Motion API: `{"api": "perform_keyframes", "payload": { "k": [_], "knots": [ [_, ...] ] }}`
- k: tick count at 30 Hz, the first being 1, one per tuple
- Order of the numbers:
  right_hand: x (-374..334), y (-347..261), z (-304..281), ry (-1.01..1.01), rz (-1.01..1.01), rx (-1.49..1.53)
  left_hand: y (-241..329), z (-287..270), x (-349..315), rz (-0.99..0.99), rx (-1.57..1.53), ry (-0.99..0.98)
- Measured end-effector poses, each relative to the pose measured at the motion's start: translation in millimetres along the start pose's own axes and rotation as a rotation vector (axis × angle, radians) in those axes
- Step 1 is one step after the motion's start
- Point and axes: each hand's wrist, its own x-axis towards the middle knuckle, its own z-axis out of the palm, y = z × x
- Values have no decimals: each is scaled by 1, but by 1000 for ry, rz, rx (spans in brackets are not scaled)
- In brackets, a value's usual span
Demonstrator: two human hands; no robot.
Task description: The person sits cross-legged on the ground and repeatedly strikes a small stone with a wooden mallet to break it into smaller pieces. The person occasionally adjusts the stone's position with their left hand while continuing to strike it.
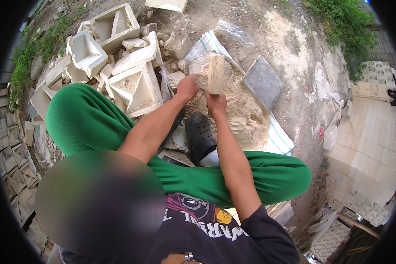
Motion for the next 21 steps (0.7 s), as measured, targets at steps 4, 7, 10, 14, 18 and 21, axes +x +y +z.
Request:
{"api": "perform_keyframes", "payload": {
  "k": [4, 7, 10, 14, 18, 21],
  "knots": [
    [-2, -6, -15, -82, 73, 31, 5, -9, -1, -42, -16, -39],
    [-6, -15, -20, -40, 34, 110, 7, -13, -2, -60, -18, -58],
    [-9, -13, -12, 20, -96, 194, 0, -4, -2, -32, -23, -15],
    [-18, -9, -2, -11, -133, 17, -11, 1, 7, -52, -80, -10],
    [-6, -1, -8, -58, 25, -50, -15, 3, 9, -69, -112, -40],
    [-7, -14, -14, -51, 36, -60, -20, 4, 8, -59, -202, 9]
  ]
}}
